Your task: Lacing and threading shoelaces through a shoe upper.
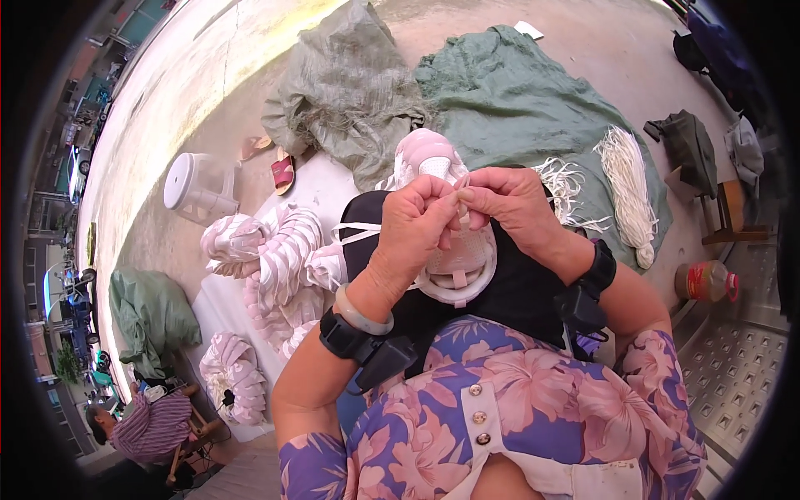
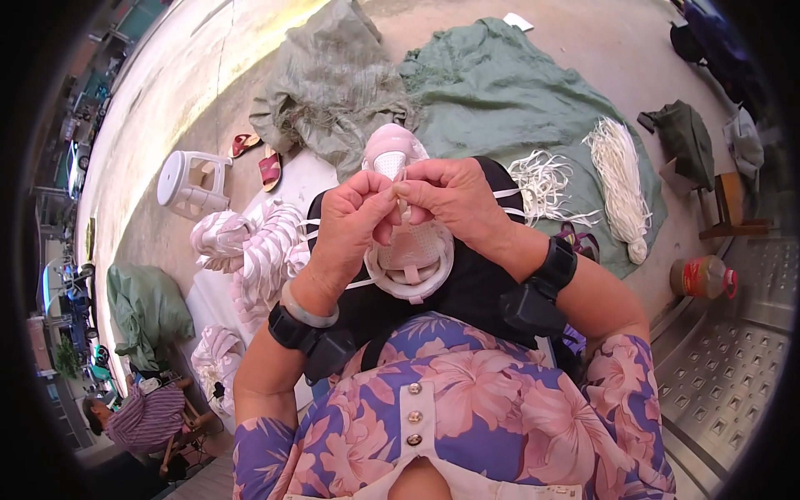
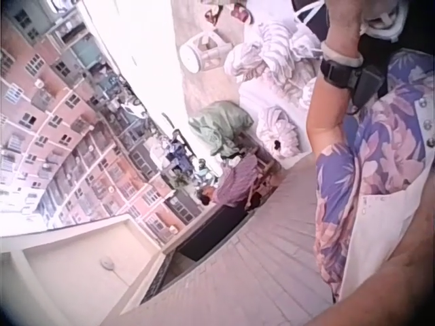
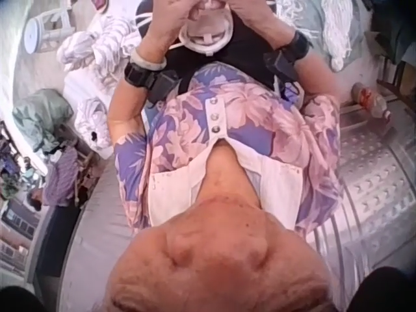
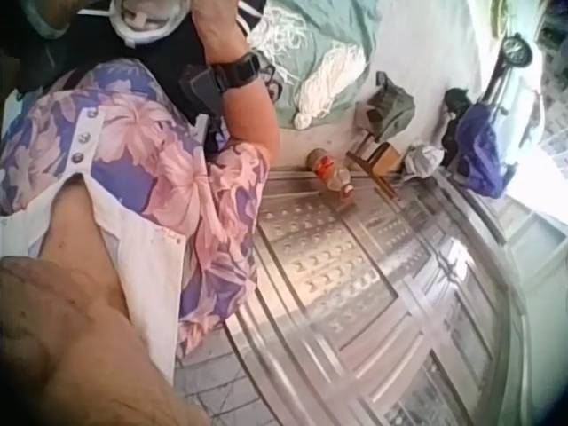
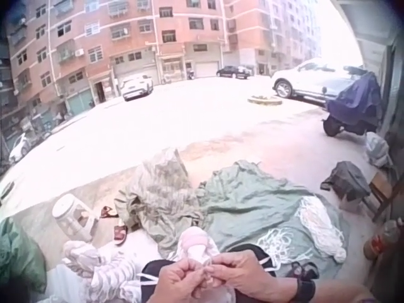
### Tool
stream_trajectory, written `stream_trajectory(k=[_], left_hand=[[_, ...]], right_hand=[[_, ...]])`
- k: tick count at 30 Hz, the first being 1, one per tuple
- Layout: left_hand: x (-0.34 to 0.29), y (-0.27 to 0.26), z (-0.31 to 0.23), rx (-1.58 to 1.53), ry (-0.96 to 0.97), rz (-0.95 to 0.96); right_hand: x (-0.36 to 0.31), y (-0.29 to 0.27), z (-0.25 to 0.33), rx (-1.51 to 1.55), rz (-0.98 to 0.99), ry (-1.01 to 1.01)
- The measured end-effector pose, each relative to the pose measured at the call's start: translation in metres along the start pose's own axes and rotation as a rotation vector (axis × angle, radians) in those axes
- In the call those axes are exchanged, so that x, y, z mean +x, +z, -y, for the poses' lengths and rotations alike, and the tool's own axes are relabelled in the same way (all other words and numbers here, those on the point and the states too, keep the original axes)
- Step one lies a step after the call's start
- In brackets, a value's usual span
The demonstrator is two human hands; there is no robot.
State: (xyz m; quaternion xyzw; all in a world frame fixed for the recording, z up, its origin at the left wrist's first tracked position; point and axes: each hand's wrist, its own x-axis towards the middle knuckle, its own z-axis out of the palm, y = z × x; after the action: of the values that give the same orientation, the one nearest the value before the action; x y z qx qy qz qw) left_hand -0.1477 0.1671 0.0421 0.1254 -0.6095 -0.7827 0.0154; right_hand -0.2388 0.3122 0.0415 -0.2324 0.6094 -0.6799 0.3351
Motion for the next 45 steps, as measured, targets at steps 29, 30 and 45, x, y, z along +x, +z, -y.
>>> stream_trajectory(k=[29,30,45], left_hand=[[0.018,0.031,-0.026,0.187,0.452,-0.080],[0.017,0.039,-0.040,0.061,0.393,-0.032],[-0.046,0.036,-0.062,0.459,0.274,0.595]], right_hand=[[0.006,0.003,0.037,-0.277,-0.004,-0.370],[0.010,0.001,0.046,-0.394,-0.032,-0.585],[0.011,-0.251,0.135,0.647,-0.498,-0.384]])
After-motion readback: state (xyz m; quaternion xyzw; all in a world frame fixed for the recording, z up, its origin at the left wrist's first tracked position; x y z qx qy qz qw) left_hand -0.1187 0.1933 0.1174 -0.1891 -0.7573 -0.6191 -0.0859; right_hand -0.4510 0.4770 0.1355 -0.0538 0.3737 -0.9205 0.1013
